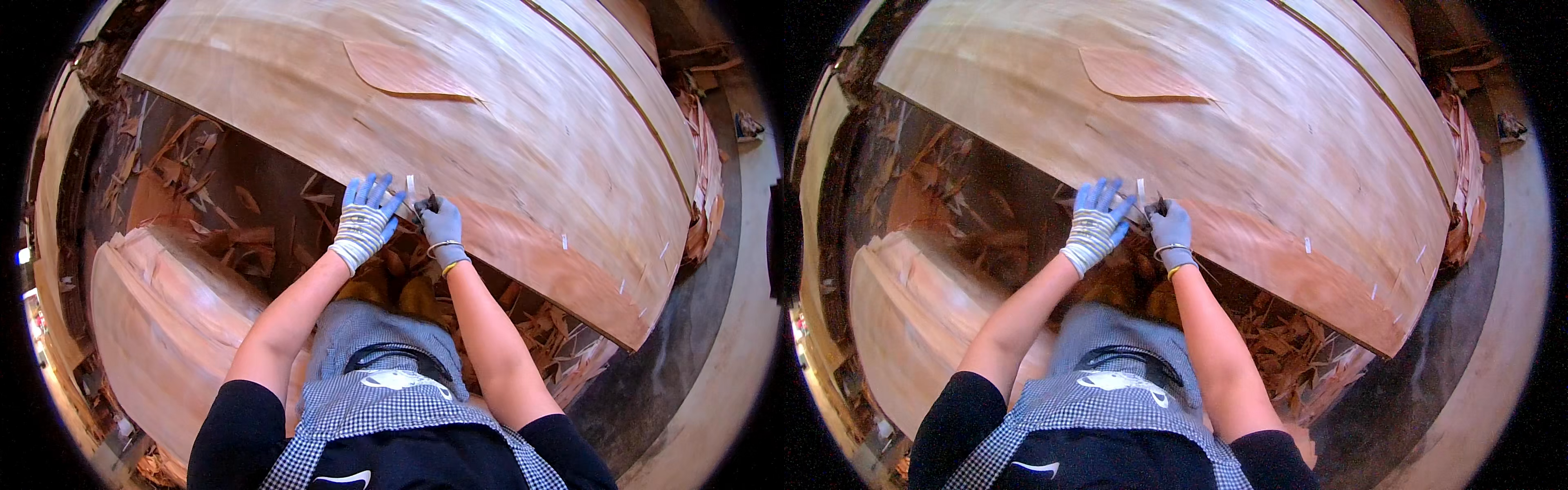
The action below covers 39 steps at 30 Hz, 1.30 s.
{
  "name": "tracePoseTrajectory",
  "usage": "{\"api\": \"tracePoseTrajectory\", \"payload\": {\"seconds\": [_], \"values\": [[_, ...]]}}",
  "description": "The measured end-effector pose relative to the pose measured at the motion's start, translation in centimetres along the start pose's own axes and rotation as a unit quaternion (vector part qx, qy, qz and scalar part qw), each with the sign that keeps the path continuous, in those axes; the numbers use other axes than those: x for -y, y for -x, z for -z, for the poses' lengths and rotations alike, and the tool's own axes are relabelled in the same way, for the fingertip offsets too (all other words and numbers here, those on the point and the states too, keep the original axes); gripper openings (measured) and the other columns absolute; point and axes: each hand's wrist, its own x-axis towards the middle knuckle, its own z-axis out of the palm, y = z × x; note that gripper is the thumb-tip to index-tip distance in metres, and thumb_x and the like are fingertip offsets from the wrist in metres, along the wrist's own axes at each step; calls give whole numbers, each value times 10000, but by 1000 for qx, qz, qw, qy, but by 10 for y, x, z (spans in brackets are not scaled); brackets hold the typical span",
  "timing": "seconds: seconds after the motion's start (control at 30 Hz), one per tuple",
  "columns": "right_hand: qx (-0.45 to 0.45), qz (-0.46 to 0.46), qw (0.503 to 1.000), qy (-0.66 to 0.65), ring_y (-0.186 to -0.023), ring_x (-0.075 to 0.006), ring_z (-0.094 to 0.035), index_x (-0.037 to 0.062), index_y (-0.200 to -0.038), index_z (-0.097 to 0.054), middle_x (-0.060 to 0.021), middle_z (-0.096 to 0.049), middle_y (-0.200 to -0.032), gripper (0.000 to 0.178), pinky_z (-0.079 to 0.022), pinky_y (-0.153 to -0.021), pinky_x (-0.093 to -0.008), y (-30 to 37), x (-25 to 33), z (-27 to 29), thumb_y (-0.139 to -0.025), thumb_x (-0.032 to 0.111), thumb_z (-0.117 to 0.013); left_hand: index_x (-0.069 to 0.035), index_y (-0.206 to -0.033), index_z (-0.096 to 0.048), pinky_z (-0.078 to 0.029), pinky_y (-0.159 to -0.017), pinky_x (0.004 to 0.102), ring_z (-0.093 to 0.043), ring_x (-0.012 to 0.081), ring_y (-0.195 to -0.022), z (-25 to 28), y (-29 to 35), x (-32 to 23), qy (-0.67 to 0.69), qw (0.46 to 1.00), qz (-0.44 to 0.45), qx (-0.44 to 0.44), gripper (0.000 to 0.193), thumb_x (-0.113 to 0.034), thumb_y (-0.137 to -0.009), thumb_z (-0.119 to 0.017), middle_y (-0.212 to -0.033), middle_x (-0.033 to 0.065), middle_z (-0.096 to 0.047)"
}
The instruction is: The person repairs defects in wood veneer sheets using a knife to cut away damaged sections and applying adhesive tape to patch the gaps. They select a new veneer strip, trim it to size, and press it into place on the larger sheet.
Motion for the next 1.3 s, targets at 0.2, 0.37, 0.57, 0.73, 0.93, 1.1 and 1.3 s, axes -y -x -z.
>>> {"api": "tracePoseTrajectory", "payload": {"seconds": [0.2, 0.37, 0.57, 0.73, 0.93, 1.1, 1.3], "values": [[-13, -11, 1000, 3, -583, -192, -570, -22, -777, -604, -106, -611, -665, 185, -451, -546, -299, -13, 4, 3, -717, 151, -629, -101, -1287, -404, -112, -1067, 461, -213, 269, -1305, 0, -30, 2, -15, 988, -134, -79, 569, -327, -777, -518, -1411, 89, -261], [-65, -12, 993, 94, -710, -313, -602, -9, -777, -595, -189, -609, -739, 243, -459, -635, -367, 31, 13, 11, -674, 203, -652, -70, -1205, -475, -194, -1054, 443, -342, 230, -1248, -9, -31, 15, 11, 981, -192, -6, 440, -220, -793, -499, -1326, 92, -402], [-95, -35, 989, 112, -659, -289, -588, -18, -758, -574, -170, -600, -699, 271, -459, -619, -367, 38, 12, 13, -685, 220, -682, -66, -1205, -473, -176, -1060, 447, -331, 248, -1254, -9, -24, 0, 15, 962, -272, 34, 447, -215, -785, -504, -1320, 113, -400], [-15, -60, 995, 80, -779, -362, -580, 15, -815, -583, -209, -605, -791, 257, -457, -674, -416, 55, 7, 15, -712, 246, -628, -123, -1157, -496, -252, -1031, 450, -400, 294, -1188, -3, -29, 6, 8, 946, -323, 28, 410, -212, -759, -540, -1281, 145, -421], [27, -33, 972, 233, -797, -389, -566, 35, -850, -610, -227, -596, -809, 208, -452, -705, -452, 56, 9, 80, -725, 197, -569, -88, -1142, -510, -279, -1014, 434, -404, 306, -1177, 5, -32, -2, -4, 950, -311, 35, 407, -166, -744, -547, -1253, 144, -448], [20, -217, 958, -187, -515, -148, -587, -36, -932, -541, -116, -632, -724, 164, -443, -412, -245, 98, -28, 135, -818, 83, -541, -68, -1173, -489, -268, -1013, 443, -406, 327, -1168, 8, -55, -21, 101, 986, -107, -80, 430, -163, -758, -550, -1240, 155, -458], [-75, -162, 963, -203, -403, -122, -503, 15, -871, -522, -87, -603, -641, 168, -368, -361, -240, 35, -7, 169, -828, 166, -582, -98, -1300, -365, -110, -1073, 457, -240, 289, -1290, -33, -98, -107, 34, 991, -129, 3, 637, -340, -743, -559, -1386, 125, -287]]}}
